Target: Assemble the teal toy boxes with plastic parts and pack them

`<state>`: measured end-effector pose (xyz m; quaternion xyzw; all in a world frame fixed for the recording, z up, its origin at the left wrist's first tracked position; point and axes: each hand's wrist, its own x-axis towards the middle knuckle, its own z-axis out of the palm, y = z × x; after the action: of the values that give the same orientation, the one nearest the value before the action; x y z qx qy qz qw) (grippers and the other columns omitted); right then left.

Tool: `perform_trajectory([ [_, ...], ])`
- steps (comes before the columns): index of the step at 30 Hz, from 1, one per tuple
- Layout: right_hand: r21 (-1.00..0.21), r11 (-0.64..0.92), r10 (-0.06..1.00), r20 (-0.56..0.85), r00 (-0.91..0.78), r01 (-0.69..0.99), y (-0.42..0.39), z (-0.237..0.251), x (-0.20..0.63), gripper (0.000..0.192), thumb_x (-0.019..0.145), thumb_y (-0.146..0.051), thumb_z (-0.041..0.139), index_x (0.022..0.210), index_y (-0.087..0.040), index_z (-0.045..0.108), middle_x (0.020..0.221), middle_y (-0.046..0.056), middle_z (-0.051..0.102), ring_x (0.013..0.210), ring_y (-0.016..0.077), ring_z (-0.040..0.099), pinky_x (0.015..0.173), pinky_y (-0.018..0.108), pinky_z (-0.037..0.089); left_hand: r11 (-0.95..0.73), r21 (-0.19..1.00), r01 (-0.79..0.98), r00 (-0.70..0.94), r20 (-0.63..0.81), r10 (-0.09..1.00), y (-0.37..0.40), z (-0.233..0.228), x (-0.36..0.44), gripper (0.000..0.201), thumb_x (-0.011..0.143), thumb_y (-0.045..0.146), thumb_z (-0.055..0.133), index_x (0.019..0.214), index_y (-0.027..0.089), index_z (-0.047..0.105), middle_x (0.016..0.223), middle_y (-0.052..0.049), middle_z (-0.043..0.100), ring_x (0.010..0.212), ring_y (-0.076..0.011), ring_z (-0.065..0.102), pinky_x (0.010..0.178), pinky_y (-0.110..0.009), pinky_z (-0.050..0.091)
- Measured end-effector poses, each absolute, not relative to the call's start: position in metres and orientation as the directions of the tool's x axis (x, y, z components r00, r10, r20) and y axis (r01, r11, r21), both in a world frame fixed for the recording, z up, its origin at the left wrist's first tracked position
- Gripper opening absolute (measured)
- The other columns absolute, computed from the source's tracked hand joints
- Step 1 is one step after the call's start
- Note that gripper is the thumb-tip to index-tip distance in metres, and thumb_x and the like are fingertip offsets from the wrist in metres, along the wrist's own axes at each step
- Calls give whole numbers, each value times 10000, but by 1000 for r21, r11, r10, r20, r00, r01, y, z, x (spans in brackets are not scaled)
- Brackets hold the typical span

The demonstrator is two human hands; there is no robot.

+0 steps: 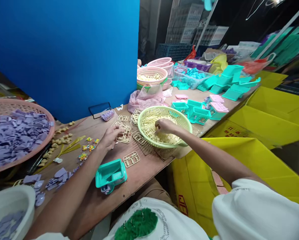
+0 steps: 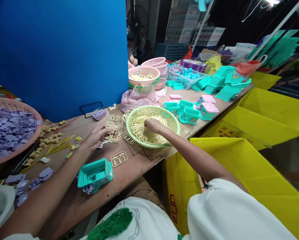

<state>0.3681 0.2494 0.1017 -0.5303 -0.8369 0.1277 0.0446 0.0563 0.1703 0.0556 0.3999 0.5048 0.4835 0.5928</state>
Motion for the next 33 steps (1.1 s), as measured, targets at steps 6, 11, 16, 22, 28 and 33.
perform_trajectory([
  [6, -442, 405, 887, -21, -461, 800, 241, 74, 364, 172, 754, -241, 907, 852, -178, 781, 799, 46, 756, 762, 191, 649, 676, 261, 394, 324, 821, -470, 133, -297, 946, 168, 81, 86, 164, 837, 67, 670, 991, 124, 669, 1012, -163, 823, 977, -312, 829, 869, -458, 696],
  [11, -684, 412, 887, 150, -436, 602, 240, 79, 369, 399, 816, -474, 861, 632, -176, 671, 775, 65, 692, 796, 196, 602, 736, 304, 440, 374, 703, -605, 161, -352, 922, 158, 106, 107, 281, 964, 71, 473, 1121, 52, 706, 1058, -220, 817, 1039, -319, 823, 955, -507, 679],
  [16, -890, 340, 896, 208, -393, 303, 234, 99, 377, 649, 795, -827, 700, 794, -177, 704, 772, 49, 671, 725, 182, 628, 668, 338, 568, 263, 680, -684, 68, -299, 952, 155, 118, 130, 341, 981, 30, 459, 1225, 77, 693, 1020, -165, 831, 1005, -270, 828, 1003, -481, 660],
  [22, -915, 359, 888, 275, -368, 183, 215, 106, 342, 738, 760, -920, 655, 764, -182, 639, 766, 36, 656, 668, 148, 625, 636, 325, 613, 155, 676, -720, 4, -219, 976, 169, 119, 174, 182, 1000, 95, 578, 1121, 110, 713, 994, -131, 832, 1024, -256, 820, 1043, -444, 638],
  [28, -775, 488, 866, 374, -331, 402, 287, 135, 336, 564, 861, -687, 756, 660, -167, 673, 646, 16, 632, 636, 138, 569, 584, 263, 435, 32, 698, -715, -146, -193, 970, 196, 112, 149, 277, 848, -28, 677, 1076, 125, 708, 999, -129, 837, 1044, -285, 824, 1074, -461, 624],
  [33, -643, 409, 890, 437, -128, 647, 416, 183, 341, 295, 1002, -422, 711, 1000, -133, 767, 1063, 112, 778, 975, 225, 719, 869, 357, 575, 71, 721, -690, -175, -261, 949, 203, 114, 89, 388, 922, -14, 549, 1271, 85, 689, 1093, -175, 833, 1024, -290, 833, 1008, -456, 670],
])
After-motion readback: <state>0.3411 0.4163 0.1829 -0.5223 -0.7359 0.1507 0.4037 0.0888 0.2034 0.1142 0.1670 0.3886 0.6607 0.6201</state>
